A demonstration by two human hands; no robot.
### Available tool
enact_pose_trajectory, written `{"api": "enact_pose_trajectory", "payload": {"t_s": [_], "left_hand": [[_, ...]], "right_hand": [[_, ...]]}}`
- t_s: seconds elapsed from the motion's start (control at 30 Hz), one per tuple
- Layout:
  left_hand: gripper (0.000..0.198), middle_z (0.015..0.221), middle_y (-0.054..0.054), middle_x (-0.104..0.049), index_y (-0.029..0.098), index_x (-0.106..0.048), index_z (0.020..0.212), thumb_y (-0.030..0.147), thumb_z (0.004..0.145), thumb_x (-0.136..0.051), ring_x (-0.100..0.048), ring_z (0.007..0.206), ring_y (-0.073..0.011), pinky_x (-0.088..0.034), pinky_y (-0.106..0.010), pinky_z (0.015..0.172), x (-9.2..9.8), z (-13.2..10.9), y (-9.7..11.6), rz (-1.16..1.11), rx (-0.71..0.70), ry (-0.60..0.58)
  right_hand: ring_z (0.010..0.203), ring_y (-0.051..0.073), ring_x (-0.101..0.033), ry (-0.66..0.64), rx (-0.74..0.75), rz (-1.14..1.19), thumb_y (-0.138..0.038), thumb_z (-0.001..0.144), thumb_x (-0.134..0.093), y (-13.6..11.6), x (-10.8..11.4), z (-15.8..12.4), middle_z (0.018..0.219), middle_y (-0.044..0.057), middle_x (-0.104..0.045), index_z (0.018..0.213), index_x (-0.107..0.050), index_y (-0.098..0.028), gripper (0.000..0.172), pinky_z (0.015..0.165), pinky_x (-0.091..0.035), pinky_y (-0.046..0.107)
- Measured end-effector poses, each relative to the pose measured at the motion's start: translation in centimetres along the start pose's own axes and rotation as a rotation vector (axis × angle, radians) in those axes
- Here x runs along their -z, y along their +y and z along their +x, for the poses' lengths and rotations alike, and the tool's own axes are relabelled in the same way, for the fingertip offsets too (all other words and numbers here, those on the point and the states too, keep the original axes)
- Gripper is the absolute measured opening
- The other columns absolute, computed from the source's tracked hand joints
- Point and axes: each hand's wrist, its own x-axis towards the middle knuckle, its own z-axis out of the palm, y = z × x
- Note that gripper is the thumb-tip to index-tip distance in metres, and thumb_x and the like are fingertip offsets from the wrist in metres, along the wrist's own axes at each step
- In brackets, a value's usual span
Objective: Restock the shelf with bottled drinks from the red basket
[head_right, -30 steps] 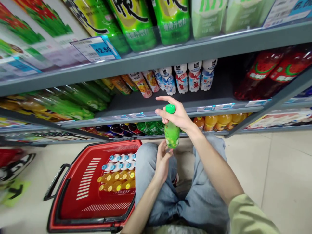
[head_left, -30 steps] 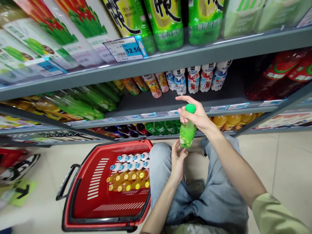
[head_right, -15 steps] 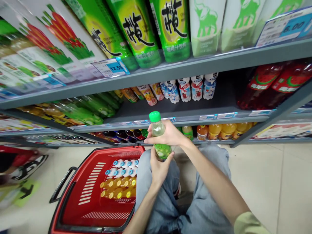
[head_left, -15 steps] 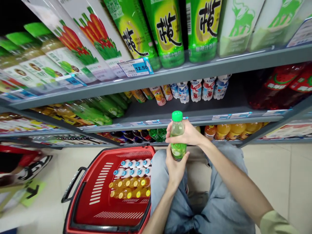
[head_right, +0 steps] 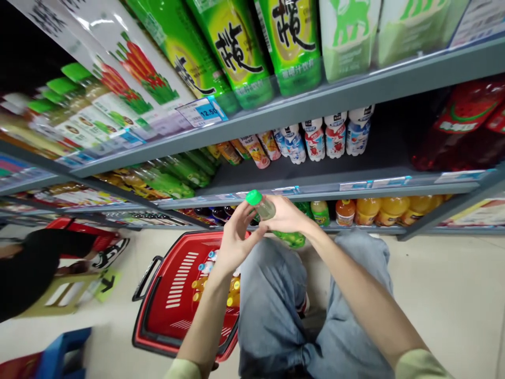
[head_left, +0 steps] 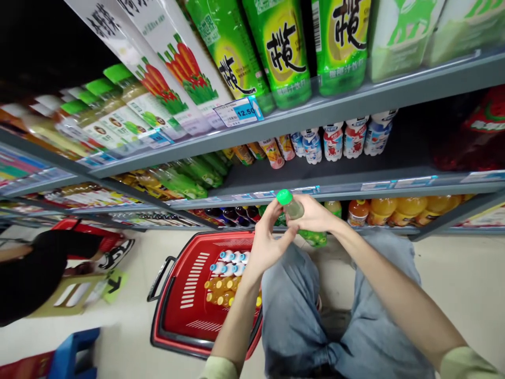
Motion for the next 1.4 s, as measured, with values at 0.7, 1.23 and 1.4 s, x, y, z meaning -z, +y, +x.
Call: {"api": "enact_pose_trajectory", "payload": {"t_s": [0.7, 1.23, 1.4], "left_hand": [[0.040, 0.107, -0.007, -0.081, 0.017, -0.082, 0.109, 0.046, 0.081, -0.081, -0.073, 0.105, -0.0266, -0.056, -0.040, 0.102, 1.8, 2.5, 0.0, 0.170, 0.009, 0.400], [0.050, 0.115, -0.010, -0.079, 0.017, -0.078, 0.118, 0.052, 0.082, -0.080, -0.072, 0.118, -0.0293, -0.056, -0.046, 0.108, 5.0, 7.1, 1.8, 0.207, -0.317, 0.621], [0.043, 0.111, -0.008, -0.079, 0.016, -0.080, 0.109, 0.047, 0.080, -0.082, -0.073, 0.113, -0.0274, -0.056, -0.040, 0.106, 4.8, 8.6, 0.2, 0.219, -0.366, 0.635]], "right_hand": [[0.131, 0.039, -0.063, -0.574, -0.815, -0.951, -0.037, 0.065, -0.095, 0.6, 1.1, -0.2, 0.148, 0.025, -0.057, 0.144, -0.058, -0.012, 0.090, 0.103, -0.053, 0.045], [0.129, 0.035, -0.065, -0.643, -0.673, -0.904, -0.043, 0.081, -0.086, -0.7, 0.3, -0.2, 0.141, 0.023, -0.063, 0.141, -0.062, -0.011, 0.072, 0.100, -0.056, 0.039], [0.130, 0.037, -0.064, -0.643, -0.674, -0.903, -0.042, 0.080, -0.087, -0.5, 0.3, -0.2, 0.144, 0.024, -0.060, 0.145, -0.058, -0.008, 0.079, 0.101, -0.055, 0.040]]}}
